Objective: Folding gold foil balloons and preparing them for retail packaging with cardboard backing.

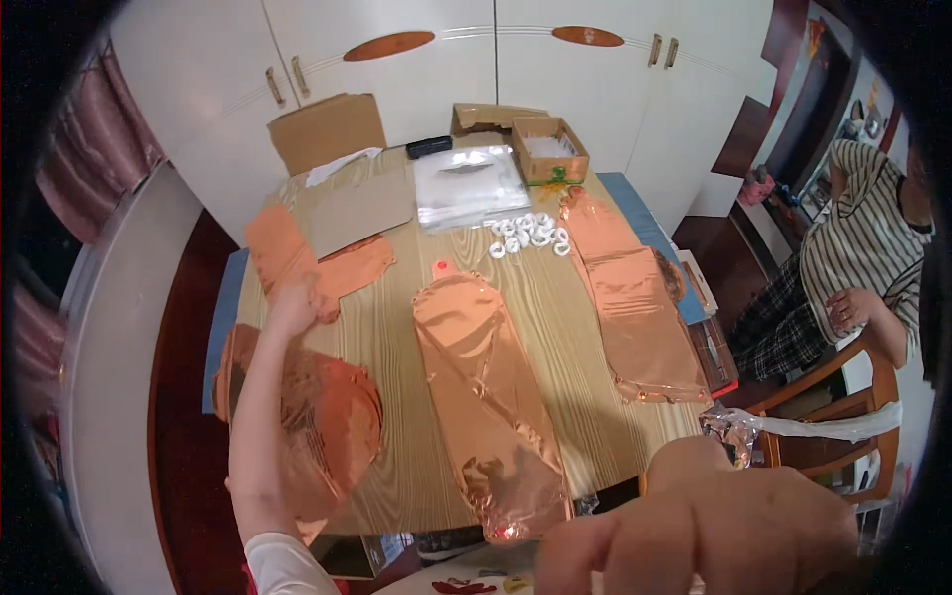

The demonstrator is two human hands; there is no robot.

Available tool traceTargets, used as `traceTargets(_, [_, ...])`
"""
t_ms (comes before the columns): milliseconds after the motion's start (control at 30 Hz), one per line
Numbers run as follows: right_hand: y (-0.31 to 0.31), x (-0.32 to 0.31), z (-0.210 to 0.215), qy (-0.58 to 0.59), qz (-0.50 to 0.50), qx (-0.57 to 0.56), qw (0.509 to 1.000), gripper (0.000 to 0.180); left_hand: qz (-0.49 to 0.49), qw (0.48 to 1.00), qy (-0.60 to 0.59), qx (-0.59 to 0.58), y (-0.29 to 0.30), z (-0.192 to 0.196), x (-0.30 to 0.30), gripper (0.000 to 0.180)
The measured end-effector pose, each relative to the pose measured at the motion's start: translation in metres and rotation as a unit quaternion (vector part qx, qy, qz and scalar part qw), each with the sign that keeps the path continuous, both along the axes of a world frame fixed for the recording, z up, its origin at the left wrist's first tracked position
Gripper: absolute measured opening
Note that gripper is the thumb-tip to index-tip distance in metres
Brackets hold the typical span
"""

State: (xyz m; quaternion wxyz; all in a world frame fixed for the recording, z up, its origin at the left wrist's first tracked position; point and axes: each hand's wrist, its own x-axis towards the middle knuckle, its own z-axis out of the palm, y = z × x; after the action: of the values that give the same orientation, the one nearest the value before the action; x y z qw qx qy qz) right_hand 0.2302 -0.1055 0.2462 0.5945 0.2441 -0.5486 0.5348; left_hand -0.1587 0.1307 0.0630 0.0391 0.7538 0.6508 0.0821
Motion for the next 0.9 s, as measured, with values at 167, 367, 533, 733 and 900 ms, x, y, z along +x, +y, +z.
traceTargets(167, [0.031, 0.010, -0.006, -0.003, -0.022, 0.014, 1.000, 0.031, -0.027, 0.998, -0.016, 0.050, 0.088, -0.028, -0.010, 0.051])
traceTargets(367, [0.054, 0.018, -0.017, -0.013, -0.039, 0.009, 0.999, 0.036, -0.107, 0.979, 0.072, 0.155, 0.140, -0.076, -0.045, 0.052])
traceTargets(533, [0.058, 0.026, -0.021, -0.022, -0.052, 0.010, 0.998, 0.041, -0.089, 0.990, 0.094, 0.062, 0.139, -0.054, -0.025, 0.025])
traceTargets(733, [0.048, 0.032, -0.016, -0.023, -0.045, 0.021, 0.998, 0.048, -0.045, 0.962, 0.212, 0.163, 0.115, -0.039, -0.015, 0.009])
traceTargets(900, [0.029, 0.037, -0.011, -0.024, -0.032, 0.028, 0.999, 0.053, -0.140, 0.918, 0.130, 0.347, 0.031, 0.002, 0.041, 0.011])
